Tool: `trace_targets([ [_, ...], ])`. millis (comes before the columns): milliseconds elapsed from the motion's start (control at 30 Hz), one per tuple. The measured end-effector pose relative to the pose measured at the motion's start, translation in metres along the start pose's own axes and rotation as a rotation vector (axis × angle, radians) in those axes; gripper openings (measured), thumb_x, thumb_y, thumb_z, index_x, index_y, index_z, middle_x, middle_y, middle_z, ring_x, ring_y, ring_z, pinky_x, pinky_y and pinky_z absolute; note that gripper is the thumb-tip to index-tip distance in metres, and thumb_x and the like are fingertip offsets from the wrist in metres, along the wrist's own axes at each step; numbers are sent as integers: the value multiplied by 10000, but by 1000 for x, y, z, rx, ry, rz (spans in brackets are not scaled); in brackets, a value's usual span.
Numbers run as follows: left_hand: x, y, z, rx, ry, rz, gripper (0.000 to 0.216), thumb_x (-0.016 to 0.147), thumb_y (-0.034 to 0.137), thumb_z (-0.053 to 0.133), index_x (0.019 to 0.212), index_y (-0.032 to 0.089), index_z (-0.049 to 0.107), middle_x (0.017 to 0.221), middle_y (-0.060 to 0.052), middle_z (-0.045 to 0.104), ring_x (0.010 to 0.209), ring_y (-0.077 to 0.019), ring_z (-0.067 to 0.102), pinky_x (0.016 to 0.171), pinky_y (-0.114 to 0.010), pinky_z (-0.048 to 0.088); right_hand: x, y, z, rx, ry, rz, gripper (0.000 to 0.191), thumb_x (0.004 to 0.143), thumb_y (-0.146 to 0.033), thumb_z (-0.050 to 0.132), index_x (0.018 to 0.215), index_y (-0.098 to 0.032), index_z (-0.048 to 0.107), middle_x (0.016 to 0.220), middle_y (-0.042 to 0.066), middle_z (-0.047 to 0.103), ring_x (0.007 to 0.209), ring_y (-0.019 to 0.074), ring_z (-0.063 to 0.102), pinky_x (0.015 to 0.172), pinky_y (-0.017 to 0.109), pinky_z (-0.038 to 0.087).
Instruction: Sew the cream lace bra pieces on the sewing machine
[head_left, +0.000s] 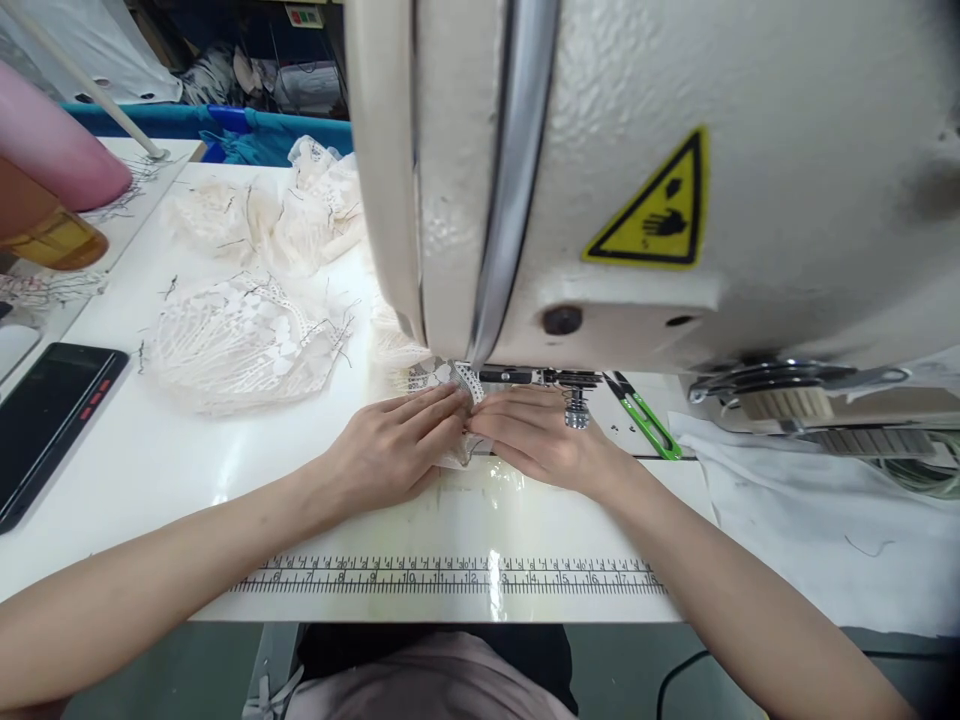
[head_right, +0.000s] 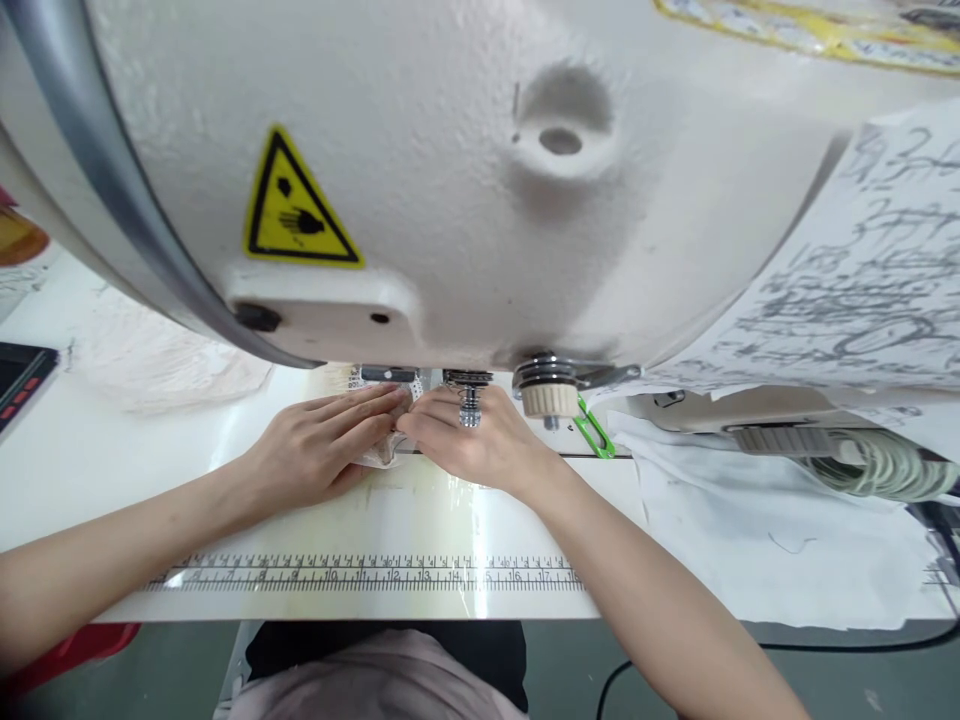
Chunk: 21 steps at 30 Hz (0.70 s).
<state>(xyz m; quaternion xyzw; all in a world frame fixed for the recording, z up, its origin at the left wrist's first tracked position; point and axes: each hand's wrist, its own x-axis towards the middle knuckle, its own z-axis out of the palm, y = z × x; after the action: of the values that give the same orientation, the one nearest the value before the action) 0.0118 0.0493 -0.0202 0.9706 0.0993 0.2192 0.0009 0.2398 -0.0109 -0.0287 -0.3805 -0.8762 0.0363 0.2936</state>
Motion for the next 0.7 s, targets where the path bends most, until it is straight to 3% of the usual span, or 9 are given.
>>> trace_targets([
  [333, 6, 1, 3, -20, 33, -21, 236, 939, 95, 484, 1137, 93, 611, 1239, -131, 680, 1201, -233, 624, 970, -355, 582, 0, 1, -5, -30, -58, 113, 203, 967, -142, 454, 1008, -218, 638, 896, 20, 717, 885, 129, 676, 810, 262, 543],
  [533, 3, 1, 0, -42, 35, -4, 233, 943, 104, 490, 1140, 88, 614, 1234, -138, 683, 1196, -224, 627, 1014, -354, 554, 1, 1, -7, -62, -36, 56, 202, 942, -112, 481, 1045, -198, 633, 947, 23, 735, 919, 138, 691, 807, 279, 570],
  [700, 0, 0, -1, -51, 44, -24, 201, 930, 180, 522, 1069, 88, 633, 1231, -158, 681, 1184, -255, 635, 990, -370, 568, 4, -2, 0, -65, 44, -37, 174, 931, -132, 542, 1038, -222, 644, 1000, 6, 749, 993, 152, 689, 893, 329, 587],
])
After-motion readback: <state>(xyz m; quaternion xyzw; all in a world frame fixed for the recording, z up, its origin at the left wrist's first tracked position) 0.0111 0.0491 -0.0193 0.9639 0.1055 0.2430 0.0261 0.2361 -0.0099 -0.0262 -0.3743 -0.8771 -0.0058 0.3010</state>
